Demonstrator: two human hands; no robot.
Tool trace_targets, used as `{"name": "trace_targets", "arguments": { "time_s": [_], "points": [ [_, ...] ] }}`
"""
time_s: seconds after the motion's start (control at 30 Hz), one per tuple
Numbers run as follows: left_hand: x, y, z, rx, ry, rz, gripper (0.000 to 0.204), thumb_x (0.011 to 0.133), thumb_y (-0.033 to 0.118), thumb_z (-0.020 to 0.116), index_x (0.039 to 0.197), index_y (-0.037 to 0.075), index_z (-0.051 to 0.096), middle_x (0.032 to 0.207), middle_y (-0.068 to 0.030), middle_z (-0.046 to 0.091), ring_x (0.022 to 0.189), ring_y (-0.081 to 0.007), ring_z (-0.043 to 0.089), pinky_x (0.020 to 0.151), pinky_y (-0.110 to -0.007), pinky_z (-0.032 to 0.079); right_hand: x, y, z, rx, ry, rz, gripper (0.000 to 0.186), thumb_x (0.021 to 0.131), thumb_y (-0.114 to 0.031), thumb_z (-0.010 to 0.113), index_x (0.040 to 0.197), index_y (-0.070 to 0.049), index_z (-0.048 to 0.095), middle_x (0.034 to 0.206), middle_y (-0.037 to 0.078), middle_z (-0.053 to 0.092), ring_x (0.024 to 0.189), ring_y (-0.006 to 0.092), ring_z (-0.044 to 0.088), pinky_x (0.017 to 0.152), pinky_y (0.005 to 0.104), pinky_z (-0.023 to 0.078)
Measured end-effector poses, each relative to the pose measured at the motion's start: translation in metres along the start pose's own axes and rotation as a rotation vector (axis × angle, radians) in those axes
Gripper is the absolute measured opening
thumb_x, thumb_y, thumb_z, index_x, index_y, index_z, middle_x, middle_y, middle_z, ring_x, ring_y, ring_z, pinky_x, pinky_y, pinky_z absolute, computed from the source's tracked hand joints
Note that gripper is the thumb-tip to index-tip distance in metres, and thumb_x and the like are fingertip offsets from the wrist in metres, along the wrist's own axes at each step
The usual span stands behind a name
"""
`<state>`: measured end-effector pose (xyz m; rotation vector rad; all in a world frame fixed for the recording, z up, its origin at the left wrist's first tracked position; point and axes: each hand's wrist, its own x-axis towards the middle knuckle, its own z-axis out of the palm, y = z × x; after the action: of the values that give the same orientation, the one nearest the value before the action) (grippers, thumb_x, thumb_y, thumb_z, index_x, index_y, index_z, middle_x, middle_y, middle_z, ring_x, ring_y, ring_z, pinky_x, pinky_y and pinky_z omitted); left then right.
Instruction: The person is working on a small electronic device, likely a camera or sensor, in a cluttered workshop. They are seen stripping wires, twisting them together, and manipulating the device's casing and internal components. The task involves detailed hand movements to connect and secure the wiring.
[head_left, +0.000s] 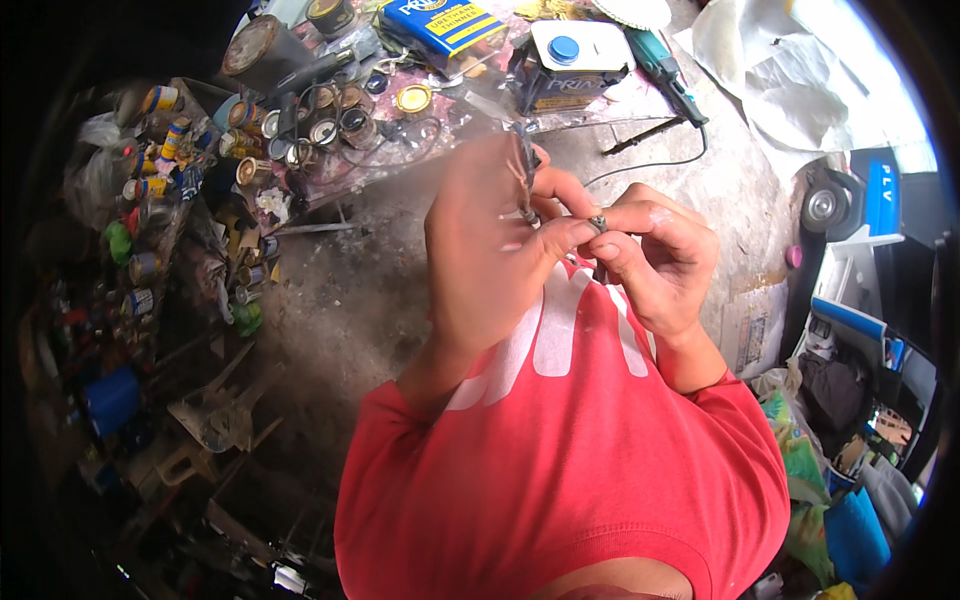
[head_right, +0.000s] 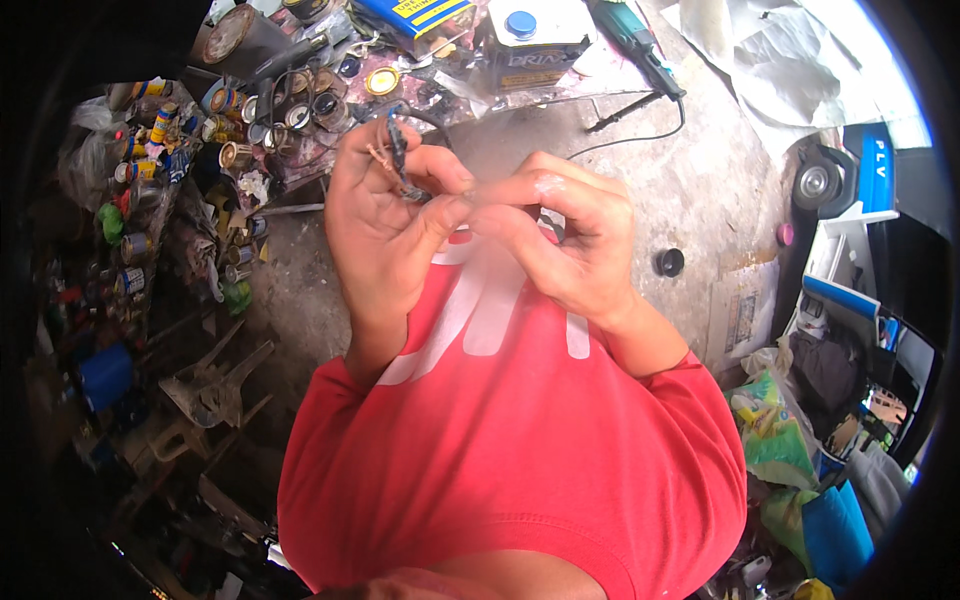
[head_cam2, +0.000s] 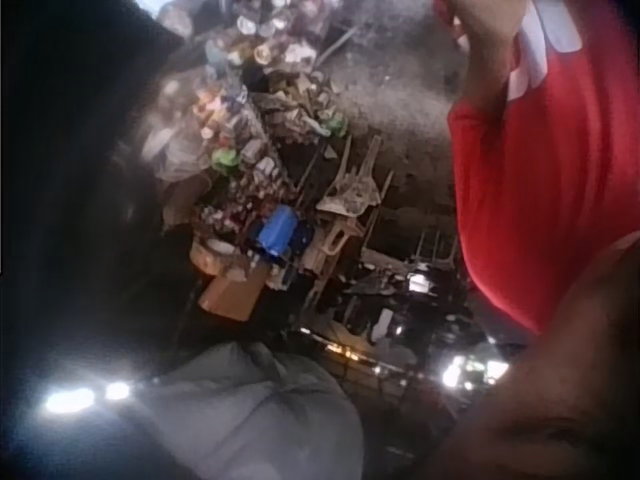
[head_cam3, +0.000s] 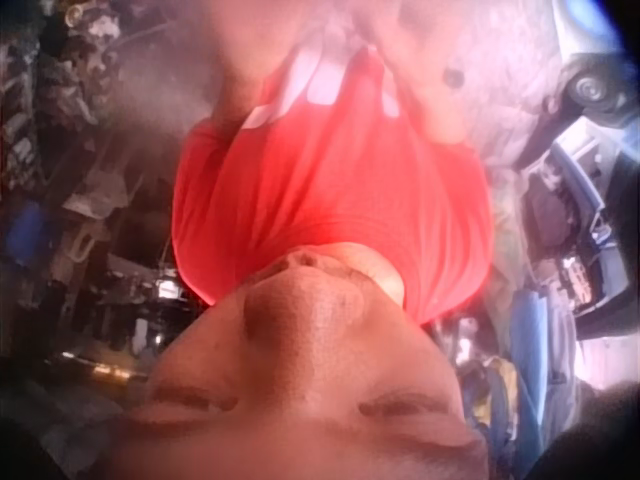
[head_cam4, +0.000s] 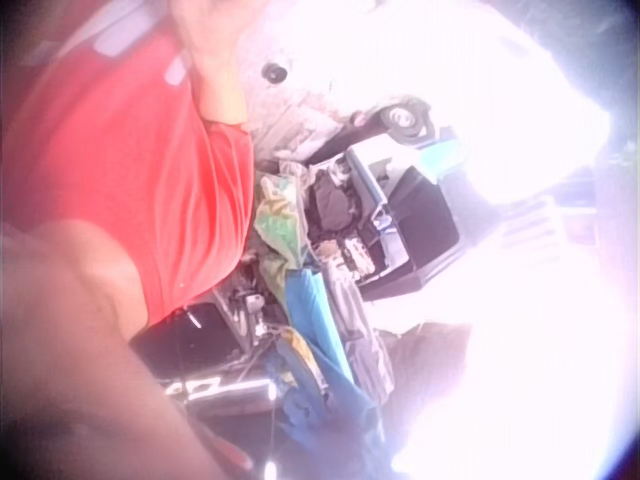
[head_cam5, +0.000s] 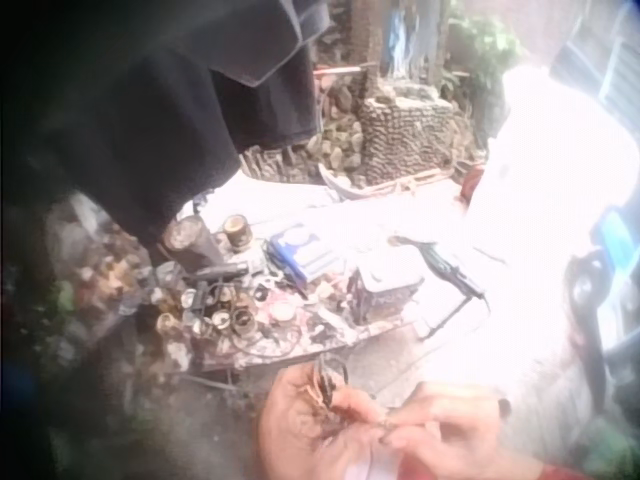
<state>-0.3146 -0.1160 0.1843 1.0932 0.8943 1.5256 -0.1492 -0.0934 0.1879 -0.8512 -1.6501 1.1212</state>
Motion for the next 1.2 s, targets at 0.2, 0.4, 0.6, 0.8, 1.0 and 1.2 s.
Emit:
{"name": "trace_targets", "arguments": {
  "time_s": [0.2, 0.4, 0.6, 0.8, 1.0, 1.2],
  "points": [
    [0.005, -0.004, -0.012, -0.290, -0.034, -0.243, 0.050, 0.082, -0.015, 0.068, 0.124, -0.003, 0.044, 0.094, -0.0134, 0.065, 0.080, -0.0143, 0.063, 0.069, -0.024, 0.053, 0.006, 0.002, 0.005, 0.031, -0.013, -0.013, 0.016, 0.075, 0.007, 0.073, 0.089, -0.002, 0.075, 0.074, 0.006, 0.068, 0.058, 0.0114, 0.057, 0.053, 0.0248, 0.043],
    [0.011, -0.009, -0.021, -0.403, -0.084, -0.233, 0.030, 0.092, 0.000, 0.067, 0.118, -0.003, 0.052, 0.093, -0.0129, 0.068, 0.069, -0.0083, 0.059, 0.058, -0.018, 0.046, 0.014, 0.007, 0.006, 0.015, -0.034, -0.052, 0.014, 0.075, 0.006, 0.073, 0.087, -0.002, 0.075, 0.075, 0.005, 0.067, 0.060, 0.0111, 0.058, 0.055, 0.0242, 0.044],
    [0.012, -0.009, -0.029, -0.278, -0.056, -0.304, 0.029, 0.102, 0.021, 0.057, 0.118, -0.003, 0.056, 0.104, -0.0170, 0.071, 0.066, -0.0044, 0.058, 0.052, -0.015, 0.041, 0.010, 0.019, 0.008, 0.059, -0.028, 0.003, 0.009, 0.082, 0.000, 0.074, 0.090, 0.003, 0.071, 0.081, 0.010, 0.067, 0.063, 0.0120, 0.059, 0.055, 0.0242, 0.045],
    [0.012, -0.007, -0.031, -0.282, 0.047, -0.346, 0.026, 0.101, 0.013, 0.051, 0.120, -0.005, 0.057, 0.111, -0.0159, 0.069, 0.069, -0.0059, 0.060, 0.051, -0.016, 0.041, 0.009, 0.022, 0.010, 0.075, -0.003, 0.123, 0.011, 0.088, -0.003, 0.072, 0.095, 0.005, 0.069, 0.090, 0.014, 0.068, 0.068, 0.0129, 0.063, 0.055, 0.0221, 0.049],
    [0.002, -0.009, -0.041, -0.308, 0.049, -0.332, 0.027, 0.100, 0.010, 0.052, 0.123, -0.004, 0.058, 0.110, -0.0139, 0.069, 0.069, -0.0065, 0.061, 0.052, -0.018, 0.042, 0.016, 0.033, 0.014, 0.073, -0.030, -0.050, 0.015, 0.090, -0.009, 0.073, 0.096, 0.005, 0.070, 0.090, 0.014, 0.069, 0.068, 0.0130, 0.062, 0.057, 0.0227, 0.048],
    [0.002, -0.007, -0.043, -0.274, 0.064, -0.285, 0.028, 0.100, 0.013, 0.056, 0.123, -0.003, 0.059, 0.109, -0.0139, 0.069, 0.069, -0.0072, 0.062, 0.052, -0.018, 0.042, 0.019, 0.035, 0.020, 0.117, -0.034, -0.051, 0.020, 0.092, -0.015, 0.071, 0.098, 0.004, 0.071, 0.091, 0.014, 0.068, 0.069, 0.0120, 0.060, 0.057, 0.0226, 0.047]
  ]
}}
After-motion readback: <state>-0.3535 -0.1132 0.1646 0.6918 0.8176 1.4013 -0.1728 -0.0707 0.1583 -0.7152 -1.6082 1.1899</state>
